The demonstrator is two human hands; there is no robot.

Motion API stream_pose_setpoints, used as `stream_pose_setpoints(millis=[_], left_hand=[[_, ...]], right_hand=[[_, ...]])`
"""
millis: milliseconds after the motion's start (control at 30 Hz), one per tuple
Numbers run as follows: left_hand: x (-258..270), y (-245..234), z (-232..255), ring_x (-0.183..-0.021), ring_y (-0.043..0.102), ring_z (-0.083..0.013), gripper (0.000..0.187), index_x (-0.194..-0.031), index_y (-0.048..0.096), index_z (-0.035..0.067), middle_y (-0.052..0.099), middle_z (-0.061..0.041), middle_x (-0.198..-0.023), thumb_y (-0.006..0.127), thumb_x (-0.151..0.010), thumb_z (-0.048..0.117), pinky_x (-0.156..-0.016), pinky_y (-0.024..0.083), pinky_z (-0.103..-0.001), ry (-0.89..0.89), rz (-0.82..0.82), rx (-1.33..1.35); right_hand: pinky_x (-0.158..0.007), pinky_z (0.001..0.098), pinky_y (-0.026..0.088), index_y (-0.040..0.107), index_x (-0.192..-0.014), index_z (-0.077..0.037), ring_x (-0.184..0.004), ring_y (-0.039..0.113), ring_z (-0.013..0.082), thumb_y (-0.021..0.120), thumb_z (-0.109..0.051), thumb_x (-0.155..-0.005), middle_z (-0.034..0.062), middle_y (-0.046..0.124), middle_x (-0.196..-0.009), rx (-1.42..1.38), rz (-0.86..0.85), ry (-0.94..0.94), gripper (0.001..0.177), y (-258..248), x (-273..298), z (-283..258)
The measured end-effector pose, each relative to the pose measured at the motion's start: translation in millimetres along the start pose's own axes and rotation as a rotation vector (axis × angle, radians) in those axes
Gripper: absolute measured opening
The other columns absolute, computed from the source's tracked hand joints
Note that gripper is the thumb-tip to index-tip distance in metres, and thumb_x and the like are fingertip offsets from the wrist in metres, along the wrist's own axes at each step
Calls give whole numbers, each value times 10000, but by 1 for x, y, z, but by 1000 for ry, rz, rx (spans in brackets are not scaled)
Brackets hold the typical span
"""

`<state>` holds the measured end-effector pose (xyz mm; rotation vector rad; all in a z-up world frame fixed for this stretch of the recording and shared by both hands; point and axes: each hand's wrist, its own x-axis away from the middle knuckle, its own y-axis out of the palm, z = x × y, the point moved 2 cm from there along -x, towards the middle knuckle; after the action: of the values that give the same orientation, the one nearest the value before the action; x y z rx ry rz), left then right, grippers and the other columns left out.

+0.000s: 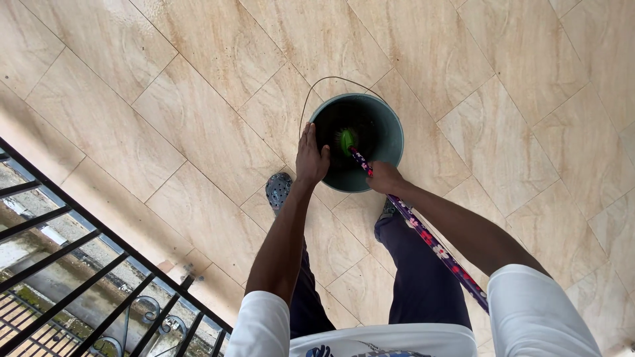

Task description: Mopping the tiled floor of a balcony using a bucket and a mop.

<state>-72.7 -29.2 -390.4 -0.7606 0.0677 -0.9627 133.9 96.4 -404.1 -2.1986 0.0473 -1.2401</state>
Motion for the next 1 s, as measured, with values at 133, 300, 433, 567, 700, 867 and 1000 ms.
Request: stream_pose_setpoints(millis=[133,300,433,567,700,867,1000], left_hand=[[-2,-2,1,-1529,295,-427,748,-1564,281,-81,298,-275,-1641,606,-949,193,-1236,277,-449,20,-6,-30],[-3,-6,6,-1517,296,-426,806,-1556,278,-84,285,-291,-1628,672,-932,239,-1231,299,-449,-20,-26,-1],[6,0,6,-1541,268,-440,829,-1567,270,-82,261,-293,-1655,681,-908,207,-1247,294,-451,49,11,-5],[8,-1,9,-1550,208,-461,891,-1581,195,-91,197,-309,-1662,680,-879,165,-1257,257,-470,97,-1,-34],[7,-1,4,-1562,165,-454,920,-1587,144,-89,158,-297,-1670,665,-860,125,-1254,248,-468,62,-69,-56],[4,-2,7,-1564,155,-445,919,-1591,136,-83,144,-287,-1676,660,-864,118,-1255,241,-466,19,-107,-61],[6,-7,14,-1569,159,-428,928,-1588,145,-77,145,-274,-1679,658,-840,120,-1251,251,-450,-2,-101,-81]], right_hand=[[-868,470,553,705,-1087,-19,-933,725,399,678,-151,-848,268,733,-935,-208,-4,47,274,30,-35,16],[-860,439,602,753,-1014,31,-976,761,350,670,-81,-858,248,754,-1047,186,-91,-18,210,48,-76,-34],[-897,420,563,736,-1038,49,-1016,726,356,744,-123,-849,254,737,-1062,207,-141,17,256,58,-77,-40],[-745,532,529,635,-1193,21,-904,672,463,680,-111,-898,301,704,-993,-551,67,235,326,58,-70,-2],[-572,489,484,547,-1428,-8,-570,644,273,610,-45,-904,235,711,-812,-989,20,226,529,34,-21,13],[-597,416,558,615,-1284,92,-695,709,324,660,-29,-835,245,715,-831,164,77,-139,467,23,10,-12],[-713,387,622,731,-1061,87,-859,753,295,639,-58,-937,231,755,-942,602,44,-287,212,76,-53,-2]])
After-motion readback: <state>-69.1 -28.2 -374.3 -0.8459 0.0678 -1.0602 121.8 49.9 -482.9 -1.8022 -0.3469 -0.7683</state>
